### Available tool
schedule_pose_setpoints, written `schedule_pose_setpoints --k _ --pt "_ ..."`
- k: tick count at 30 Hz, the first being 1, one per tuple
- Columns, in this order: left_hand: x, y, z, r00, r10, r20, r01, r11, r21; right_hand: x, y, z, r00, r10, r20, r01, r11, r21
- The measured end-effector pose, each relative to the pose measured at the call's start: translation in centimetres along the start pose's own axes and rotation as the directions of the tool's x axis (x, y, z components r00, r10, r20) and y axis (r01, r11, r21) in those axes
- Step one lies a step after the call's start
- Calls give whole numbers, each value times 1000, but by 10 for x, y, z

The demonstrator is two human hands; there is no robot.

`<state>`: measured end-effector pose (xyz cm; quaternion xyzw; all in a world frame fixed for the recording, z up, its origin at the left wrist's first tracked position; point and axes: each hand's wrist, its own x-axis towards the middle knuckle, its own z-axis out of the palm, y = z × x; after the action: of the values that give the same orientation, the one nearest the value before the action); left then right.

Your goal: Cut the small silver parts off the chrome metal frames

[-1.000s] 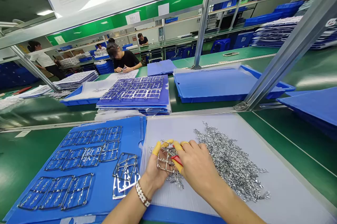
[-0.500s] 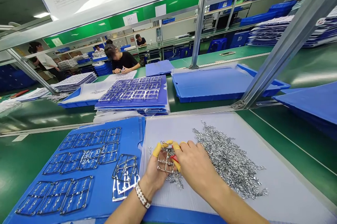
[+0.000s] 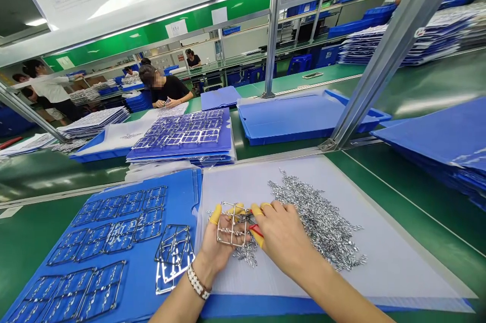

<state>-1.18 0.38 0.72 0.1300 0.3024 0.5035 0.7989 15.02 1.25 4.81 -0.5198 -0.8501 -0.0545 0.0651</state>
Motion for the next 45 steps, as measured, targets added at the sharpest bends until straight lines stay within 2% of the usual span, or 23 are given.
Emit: schedule_pose_setpoints --k 17,25,35,45 --pt "1 -1 -1 998 11 -67 -10 1000 23 2 -13 -5 1000 -21 9 22 995 -98" --pt "-4 5 4 1000 17 14 -16 999 -45 -8 -9 -6 997 -17 -72 12 997 -70" --pt "-3 4 6 999 22 33 -21 998 -52 -16 -21 2 998 -62 -24 61 998 -5" --pt "-2 6 4 999 40 12 -40 999 21 -17 -27 2 996 -92 -13 91 992 -83"
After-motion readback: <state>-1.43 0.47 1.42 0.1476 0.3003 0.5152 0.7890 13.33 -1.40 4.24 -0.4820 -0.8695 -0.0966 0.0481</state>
